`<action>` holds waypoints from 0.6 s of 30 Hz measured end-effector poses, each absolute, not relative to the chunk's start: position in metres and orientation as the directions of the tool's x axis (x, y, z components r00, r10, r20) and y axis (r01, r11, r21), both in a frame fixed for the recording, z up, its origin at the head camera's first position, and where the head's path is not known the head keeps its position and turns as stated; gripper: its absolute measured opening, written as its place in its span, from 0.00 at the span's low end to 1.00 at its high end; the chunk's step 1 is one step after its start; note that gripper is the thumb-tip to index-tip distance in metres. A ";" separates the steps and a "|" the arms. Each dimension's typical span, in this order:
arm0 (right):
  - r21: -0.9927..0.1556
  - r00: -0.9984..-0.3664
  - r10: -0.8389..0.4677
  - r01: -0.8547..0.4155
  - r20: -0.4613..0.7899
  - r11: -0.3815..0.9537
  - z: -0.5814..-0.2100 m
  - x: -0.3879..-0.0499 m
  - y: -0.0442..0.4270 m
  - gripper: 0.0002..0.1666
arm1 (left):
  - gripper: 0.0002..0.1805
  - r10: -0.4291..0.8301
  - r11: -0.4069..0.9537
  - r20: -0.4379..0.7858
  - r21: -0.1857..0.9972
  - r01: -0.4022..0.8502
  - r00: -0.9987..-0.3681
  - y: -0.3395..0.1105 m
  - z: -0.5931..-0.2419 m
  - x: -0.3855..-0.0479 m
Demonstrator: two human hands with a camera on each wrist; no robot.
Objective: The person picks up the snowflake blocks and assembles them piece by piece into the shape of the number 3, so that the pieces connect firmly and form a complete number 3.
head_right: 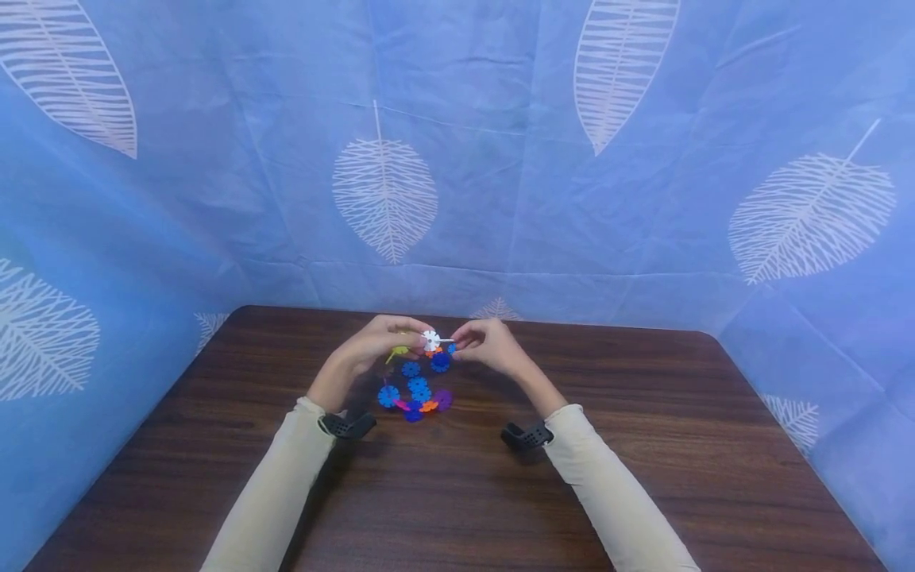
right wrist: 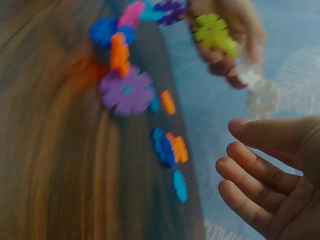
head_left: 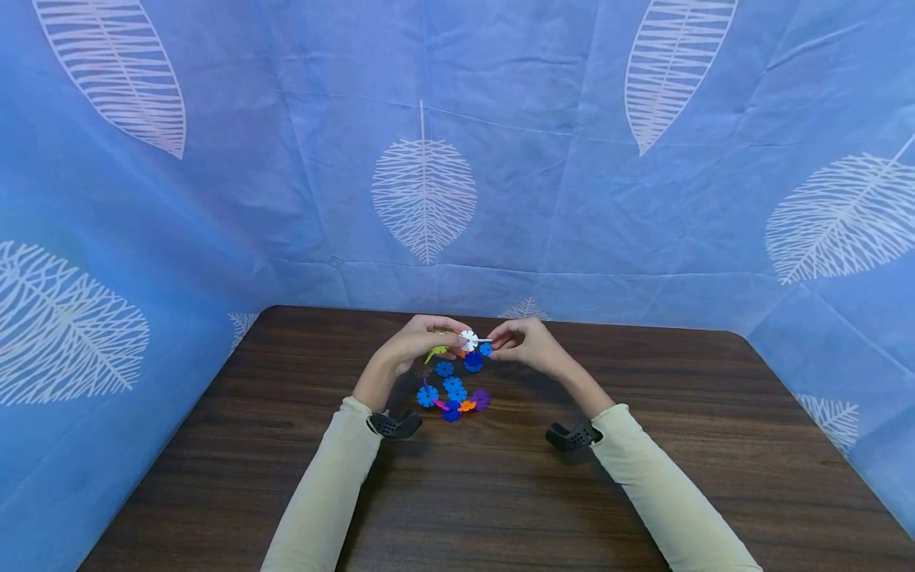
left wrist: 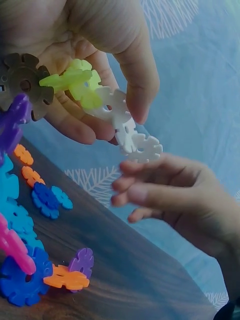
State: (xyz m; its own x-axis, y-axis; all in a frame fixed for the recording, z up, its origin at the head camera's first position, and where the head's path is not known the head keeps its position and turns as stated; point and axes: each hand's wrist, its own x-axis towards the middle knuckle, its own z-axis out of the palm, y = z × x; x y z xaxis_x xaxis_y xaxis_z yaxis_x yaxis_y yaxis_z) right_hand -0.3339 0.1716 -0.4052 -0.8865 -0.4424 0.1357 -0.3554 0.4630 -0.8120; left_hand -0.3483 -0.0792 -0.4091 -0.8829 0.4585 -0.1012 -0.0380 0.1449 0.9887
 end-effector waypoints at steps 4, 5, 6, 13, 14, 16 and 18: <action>-0.781 -0.868 -0.490 -0.360 0.080 0.510 -0.415 -0.342 0.172 0.14 | 0.20 0.459 0.156 -0.103 0.987 -0.034 -0.882 -0.081 -0.407 -0.347; -0.776 -0.864 -0.499 -0.357 0.063 0.520 -0.417 -0.344 0.171 0.14 | 0.20 0.458 0.159 -0.103 0.987 -0.033 -0.883 -0.081 -0.407 -0.347; -0.768 -0.859 -0.509 -0.360 0.051 0.530 -0.418 -0.346 0.170 0.15 | 0.20 0.457 0.163 -0.103 0.986 -0.030 -0.883 -0.082 -0.407 -0.348; -0.697 -0.866 -0.500 -0.359 0.001 0.620 -0.427 -0.356 0.155 0.18 | 0.17 0.461 0.153 -0.103 0.988 -0.035 -0.881 -0.081 -0.410 -0.350; -0.685 -0.871 -0.492 -0.360 0.002 0.634 -0.428 -0.357 0.153 0.19 | 0.17 0.463 0.152 -0.100 0.988 -0.032 -0.880 -0.081 -0.410 -0.350; -0.656 -0.878 -0.478 -0.365 0.007 0.660 -0.431 -0.360 0.150 0.20 | 0.17 0.468 0.144 -0.097 0.989 -0.032 -0.878 -0.080 -0.410 -0.350; -0.632 -0.882 -0.472 -0.373 0.013 0.679 -0.434 -0.363 0.146 0.17 | 0.17 0.474 0.136 -0.093 0.990 -0.032 -0.875 -0.080 -0.410 -0.350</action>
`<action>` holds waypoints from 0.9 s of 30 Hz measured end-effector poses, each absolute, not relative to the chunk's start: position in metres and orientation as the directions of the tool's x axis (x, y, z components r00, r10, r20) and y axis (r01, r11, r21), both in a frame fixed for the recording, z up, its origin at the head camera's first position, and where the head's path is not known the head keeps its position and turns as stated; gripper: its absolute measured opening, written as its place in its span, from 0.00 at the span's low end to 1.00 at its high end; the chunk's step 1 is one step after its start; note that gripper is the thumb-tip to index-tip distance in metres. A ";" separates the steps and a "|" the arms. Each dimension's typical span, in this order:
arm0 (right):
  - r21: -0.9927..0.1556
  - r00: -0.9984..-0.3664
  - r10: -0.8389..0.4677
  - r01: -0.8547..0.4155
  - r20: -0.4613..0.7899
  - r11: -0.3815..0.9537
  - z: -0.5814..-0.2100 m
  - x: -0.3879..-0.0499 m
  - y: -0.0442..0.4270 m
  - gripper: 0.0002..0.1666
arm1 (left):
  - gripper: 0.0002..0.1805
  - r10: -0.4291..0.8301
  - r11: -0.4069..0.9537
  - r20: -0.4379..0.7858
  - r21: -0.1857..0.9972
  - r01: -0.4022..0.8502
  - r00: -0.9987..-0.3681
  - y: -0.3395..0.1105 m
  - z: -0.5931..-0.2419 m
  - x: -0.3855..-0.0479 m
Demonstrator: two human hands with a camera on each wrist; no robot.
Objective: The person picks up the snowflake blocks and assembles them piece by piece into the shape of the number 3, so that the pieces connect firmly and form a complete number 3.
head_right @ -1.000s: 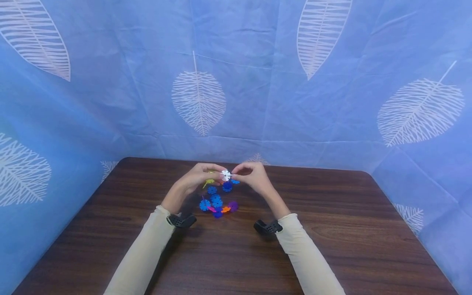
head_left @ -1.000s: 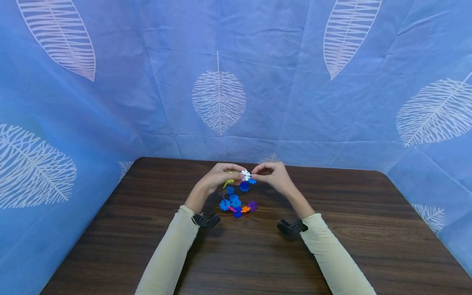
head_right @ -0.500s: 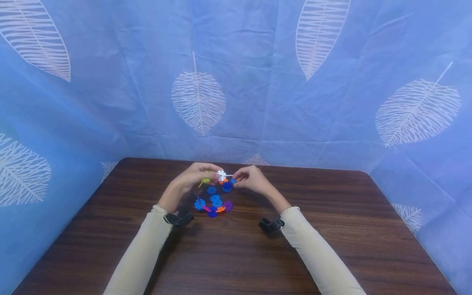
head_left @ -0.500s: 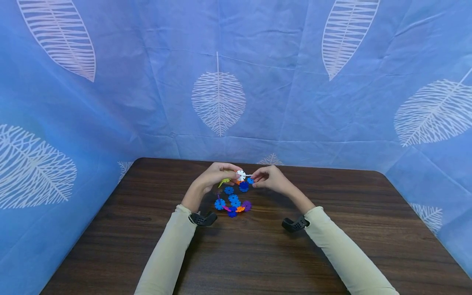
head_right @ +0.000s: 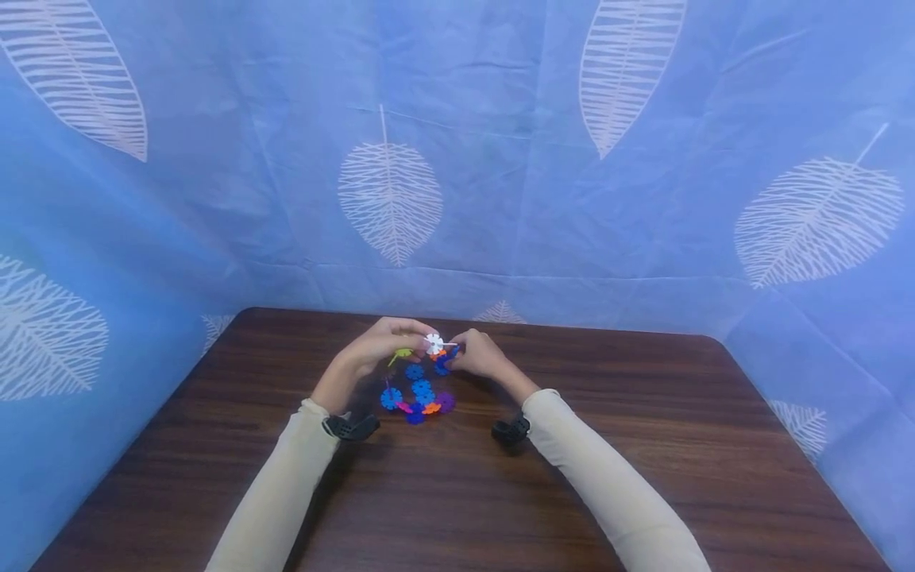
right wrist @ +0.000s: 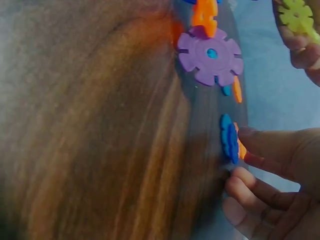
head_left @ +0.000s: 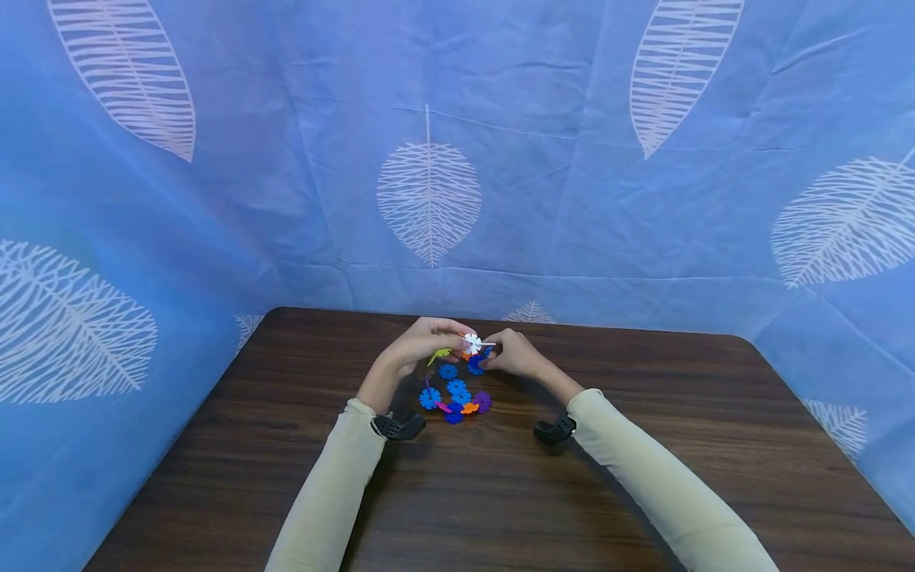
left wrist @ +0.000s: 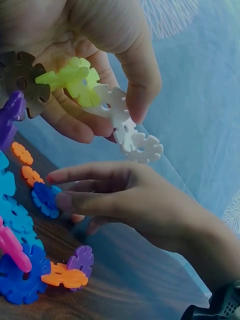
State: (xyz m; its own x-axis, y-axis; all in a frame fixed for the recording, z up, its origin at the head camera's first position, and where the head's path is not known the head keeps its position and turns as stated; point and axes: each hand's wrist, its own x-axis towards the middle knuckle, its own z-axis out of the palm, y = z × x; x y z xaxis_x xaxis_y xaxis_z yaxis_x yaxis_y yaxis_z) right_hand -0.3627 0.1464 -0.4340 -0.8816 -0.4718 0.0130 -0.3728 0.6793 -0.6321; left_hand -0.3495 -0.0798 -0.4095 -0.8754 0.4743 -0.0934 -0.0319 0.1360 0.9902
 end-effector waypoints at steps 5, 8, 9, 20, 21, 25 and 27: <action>-0.609 -0.890 -0.456 -0.364 0.005 0.705 -0.438 -0.363 0.143 0.11 | 0.17 0.480 0.146 -0.095 0.989 -0.028 -0.872 -0.078 -0.409 -0.349; -0.627 -0.901 -0.433 -0.332 -0.009 0.705 -0.437 -0.361 0.142 0.13 | 0.17 0.472 0.167 -0.096 0.986 -0.018 -0.876 -0.078 -0.409 -0.349; -0.638 -0.904 -0.427 -0.322 -0.012 0.700 -0.436 -0.360 0.142 0.14 | 0.17 0.470 0.174 -0.095 0.985 -0.014 -0.878 -0.078 -0.410 -0.349; -0.803 -0.905 -0.424 -0.239 -0.019 0.546 -0.431 -0.347 0.156 0.09 | 0.16 0.430 0.200 -0.120 0.979 -0.036 -0.895 -0.079 -0.410 -0.349; -0.823 -0.907 -0.421 -0.226 -0.017 0.522 -0.430 -0.345 0.158 0.09 | 0.16 0.425 0.201 -0.123 0.979 -0.039 -0.897 -0.079 -0.409 -0.348; -0.882 -0.928 -0.373 -0.183 0.009 0.434 -0.423 -0.341 0.164 0.13 | 0.15 0.407 0.207 -0.131 0.977 -0.049 -0.904 -0.078 -0.408 -0.347; -0.898 -0.938 -0.346 -0.178 0.031 0.402 -0.417 -0.339 0.166 0.16 | 0.15 0.402 0.207 -0.132 0.977 -0.051 -0.906 -0.077 -0.408 -0.346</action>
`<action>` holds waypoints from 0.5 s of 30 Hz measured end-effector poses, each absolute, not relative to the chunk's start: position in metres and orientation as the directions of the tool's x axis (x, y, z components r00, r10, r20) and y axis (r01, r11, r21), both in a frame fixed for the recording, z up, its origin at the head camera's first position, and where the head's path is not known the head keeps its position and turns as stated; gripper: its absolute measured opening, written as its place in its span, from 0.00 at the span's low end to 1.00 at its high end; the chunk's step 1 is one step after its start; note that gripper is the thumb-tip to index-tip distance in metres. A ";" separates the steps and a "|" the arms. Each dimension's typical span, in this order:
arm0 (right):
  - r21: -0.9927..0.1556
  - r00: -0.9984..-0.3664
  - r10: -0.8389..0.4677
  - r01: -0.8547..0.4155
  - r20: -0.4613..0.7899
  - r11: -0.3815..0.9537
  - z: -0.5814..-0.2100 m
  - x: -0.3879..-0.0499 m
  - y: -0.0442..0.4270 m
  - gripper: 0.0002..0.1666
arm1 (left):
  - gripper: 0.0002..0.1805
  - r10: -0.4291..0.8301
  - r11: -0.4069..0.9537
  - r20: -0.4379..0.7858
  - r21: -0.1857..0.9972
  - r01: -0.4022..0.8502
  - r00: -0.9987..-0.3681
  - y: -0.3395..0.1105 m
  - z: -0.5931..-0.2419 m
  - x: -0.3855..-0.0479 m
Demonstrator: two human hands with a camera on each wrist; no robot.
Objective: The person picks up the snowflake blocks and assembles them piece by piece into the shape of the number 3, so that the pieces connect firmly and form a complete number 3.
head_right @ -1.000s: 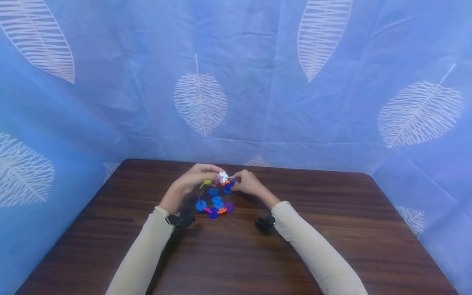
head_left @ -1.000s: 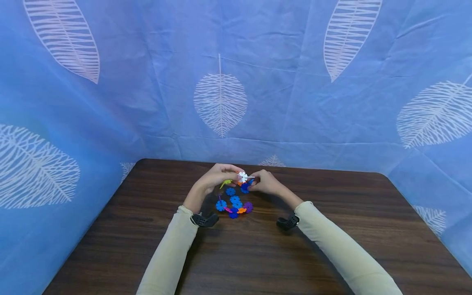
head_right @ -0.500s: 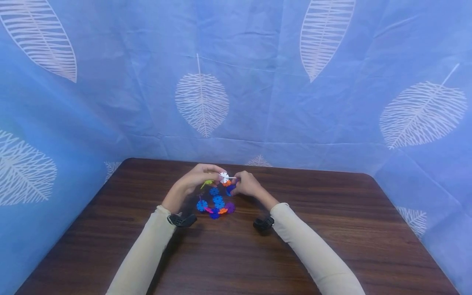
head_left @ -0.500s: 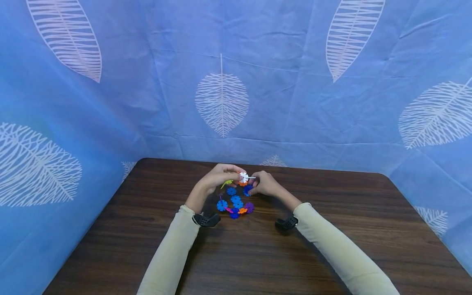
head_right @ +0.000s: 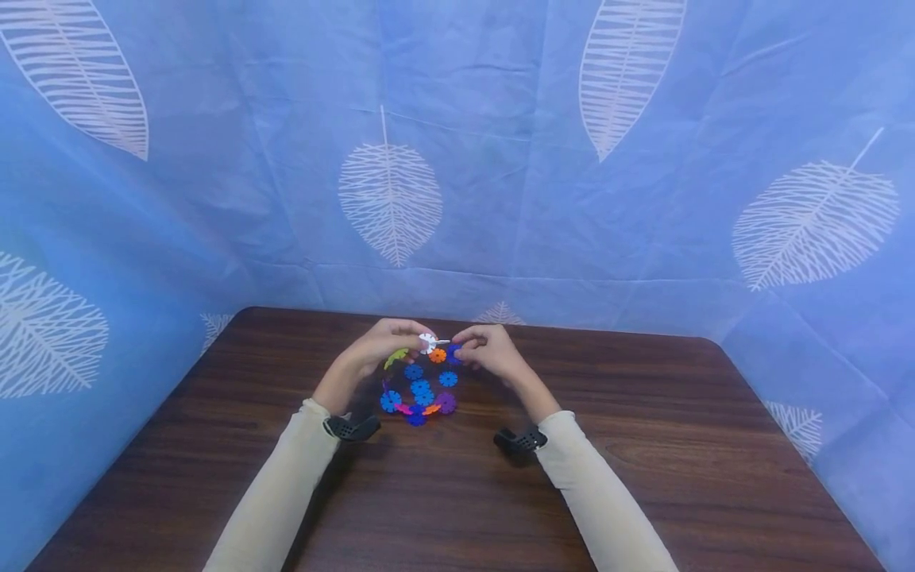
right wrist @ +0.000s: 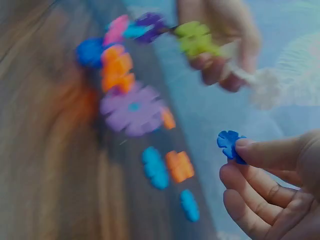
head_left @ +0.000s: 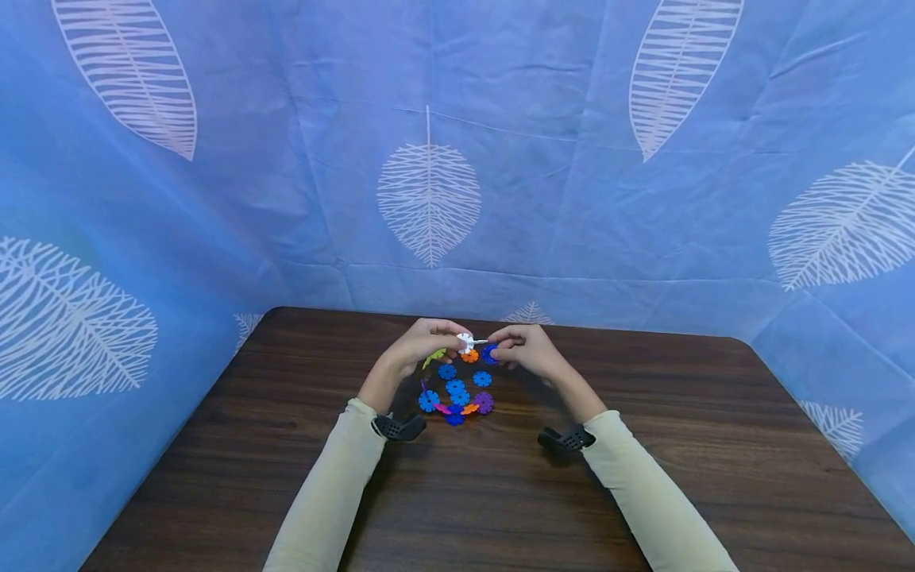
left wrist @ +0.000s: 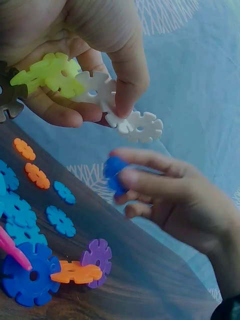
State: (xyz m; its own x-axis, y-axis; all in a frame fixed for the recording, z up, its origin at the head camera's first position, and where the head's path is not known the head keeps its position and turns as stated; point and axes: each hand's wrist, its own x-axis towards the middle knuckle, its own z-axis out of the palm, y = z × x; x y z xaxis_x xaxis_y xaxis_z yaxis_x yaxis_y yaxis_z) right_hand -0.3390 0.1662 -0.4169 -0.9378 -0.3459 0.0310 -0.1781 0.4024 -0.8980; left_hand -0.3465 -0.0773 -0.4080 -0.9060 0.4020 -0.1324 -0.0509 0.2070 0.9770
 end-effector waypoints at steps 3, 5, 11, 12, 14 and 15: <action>-0.917 -0.946 -0.317 -0.184 0.068 0.353 -0.409 -0.337 0.169 0.18 | 0.15 0.396 0.207 -0.133 0.977 -0.053 -0.909 -0.078 -0.409 -0.347; -0.928 -0.951 -0.298 -0.184 0.084 0.324 -0.405 -0.336 0.170 0.17 | 0.15 0.393 0.205 -0.135 0.977 -0.056 -0.909 -0.078 -0.409 -0.347; -0.949 -0.956 -0.273 -0.177 0.104 0.260 -0.399 -0.334 0.173 0.15 | 0.15 0.390 0.198 -0.139 0.978 -0.064 -0.910 -0.077 -0.409 -0.348; -0.951 -0.955 -0.276 -0.178 0.105 0.254 -0.399 -0.334 0.173 0.15 | 0.15 0.389 0.198 -0.138 0.978 -0.064 -0.911 -0.077 -0.409 -0.348; -0.955 -0.956 -0.276 -0.171 0.101 0.242 -0.399 -0.334 0.173 0.15 | 0.15 0.387 0.194 -0.137 0.979 -0.064 -0.912 -0.078 -0.410 -0.349; -0.956 -0.955 -0.279 -0.171 0.101 0.238 -0.399 -0.334 0.173 0.15 | 0.15 0.387 0.193 -0.134 0.979 -0.062 -0.912 -0.078 -0.410 -0.349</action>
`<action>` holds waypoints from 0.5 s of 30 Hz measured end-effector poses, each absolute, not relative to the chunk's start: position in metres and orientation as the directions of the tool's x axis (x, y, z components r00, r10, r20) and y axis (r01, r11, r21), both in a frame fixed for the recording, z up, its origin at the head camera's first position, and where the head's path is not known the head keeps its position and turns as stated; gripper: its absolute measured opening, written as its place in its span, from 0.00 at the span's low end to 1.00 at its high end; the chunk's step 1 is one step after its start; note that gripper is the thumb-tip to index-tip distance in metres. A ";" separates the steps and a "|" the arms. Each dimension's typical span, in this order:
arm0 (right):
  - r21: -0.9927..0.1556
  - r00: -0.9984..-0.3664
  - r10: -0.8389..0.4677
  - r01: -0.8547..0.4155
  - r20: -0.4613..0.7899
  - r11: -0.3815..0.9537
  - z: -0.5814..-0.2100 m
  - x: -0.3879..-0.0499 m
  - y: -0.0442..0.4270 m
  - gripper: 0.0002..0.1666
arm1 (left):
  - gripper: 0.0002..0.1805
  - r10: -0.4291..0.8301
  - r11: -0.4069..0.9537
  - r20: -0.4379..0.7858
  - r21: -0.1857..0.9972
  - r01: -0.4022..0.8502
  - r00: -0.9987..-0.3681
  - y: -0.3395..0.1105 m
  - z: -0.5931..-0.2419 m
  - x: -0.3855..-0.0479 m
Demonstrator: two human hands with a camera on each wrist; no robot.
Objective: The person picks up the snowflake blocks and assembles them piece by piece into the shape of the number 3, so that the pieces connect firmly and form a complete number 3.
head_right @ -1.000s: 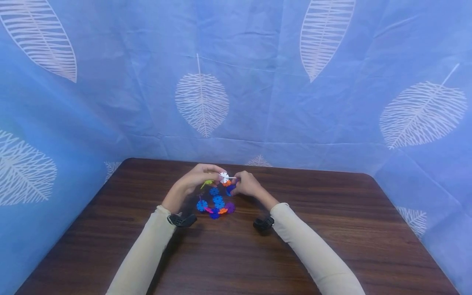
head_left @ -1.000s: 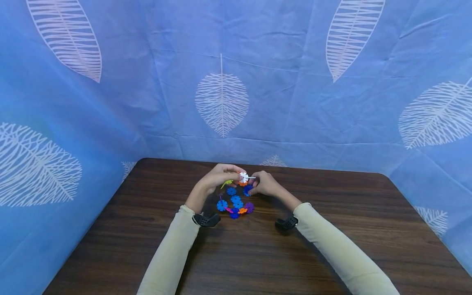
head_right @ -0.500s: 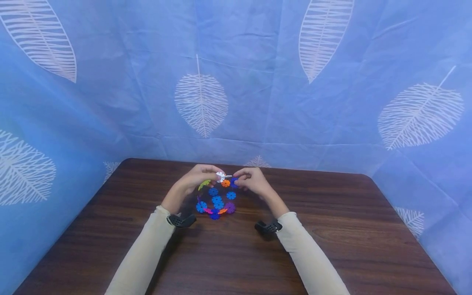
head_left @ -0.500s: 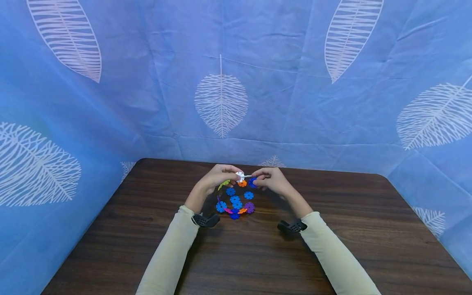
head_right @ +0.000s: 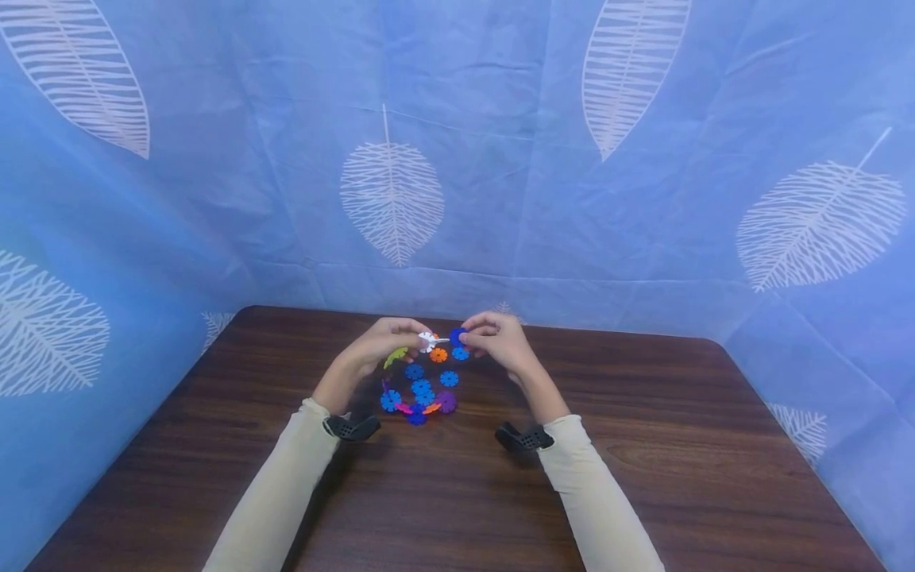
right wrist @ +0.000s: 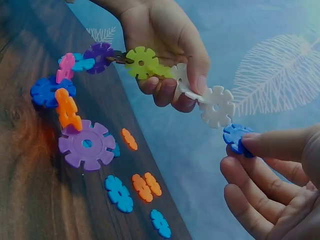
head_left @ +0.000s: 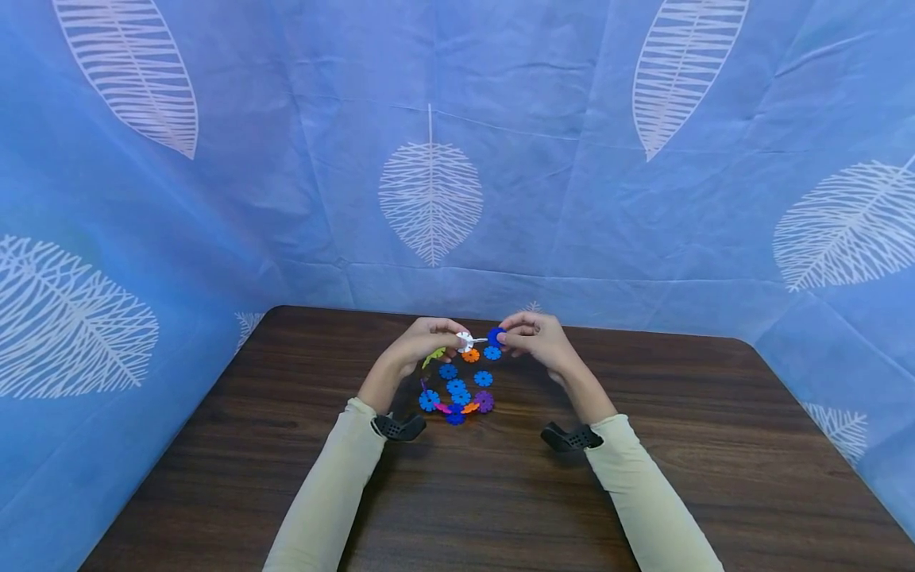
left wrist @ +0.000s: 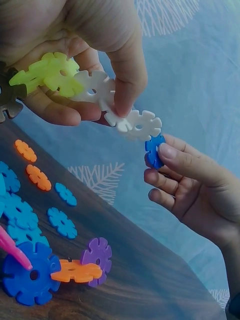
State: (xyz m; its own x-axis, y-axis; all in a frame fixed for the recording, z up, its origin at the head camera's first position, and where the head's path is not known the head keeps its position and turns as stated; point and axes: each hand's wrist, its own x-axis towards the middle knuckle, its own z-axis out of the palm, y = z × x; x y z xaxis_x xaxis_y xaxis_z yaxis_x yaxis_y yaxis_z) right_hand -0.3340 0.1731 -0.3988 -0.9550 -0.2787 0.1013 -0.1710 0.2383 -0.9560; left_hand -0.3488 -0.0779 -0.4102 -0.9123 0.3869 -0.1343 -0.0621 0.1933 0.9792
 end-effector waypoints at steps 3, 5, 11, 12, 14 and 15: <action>-0.958 -0.956 -0.279 -0.162 0.093 0.236 -0.399 -0.334 0.173 0.15 | 0.14 0.386 0.192 -0.127 0.980 -0.055 -0.914 -0.078 -0.411 -0.349; -0.958 -0.956 -0.280 -0.154 0.084 0.240 -0.398 -0.334 0.173 0.15 | 0.14 0.386 0.193 -0.124 0.980 -0.051 -0.914 -0.078 -0.411 -0.349; -0.957 -0.958 -0.280 -0.139 0.065 0.253 -0.396 -0.331 0.172 0.14 | 0.13 0.380 0.195 -0.120 0.980 -0.048 -0.917 -0.077 -0.412 -0.350; -0.958 -0.957 -0.281 -0.139 0.065 0.253 -0.395 -0.331 0.172 0.15 | 0.13 0.381 0.194 -0.119 0.980 -0.047 -0.917 -0.077 -0.412 -0.350; -0.956 -0.954 -0.292 -0.145 0.067 0.255 -0.395 -0.330 0.171 0.16 | 0.13 0.384 0.193 -0.119 0.980 -0.047 -0.916 -0.077 -0.412 -0.350; -0.955 -0.951 -0.300 -0.152 0.071 0.255 -0.396 -0.330 0.171 0.16 | 0.13 0.387 0.193 -0.118 0.980 -0.045 -0.914 -0.077 -0.413 -0.349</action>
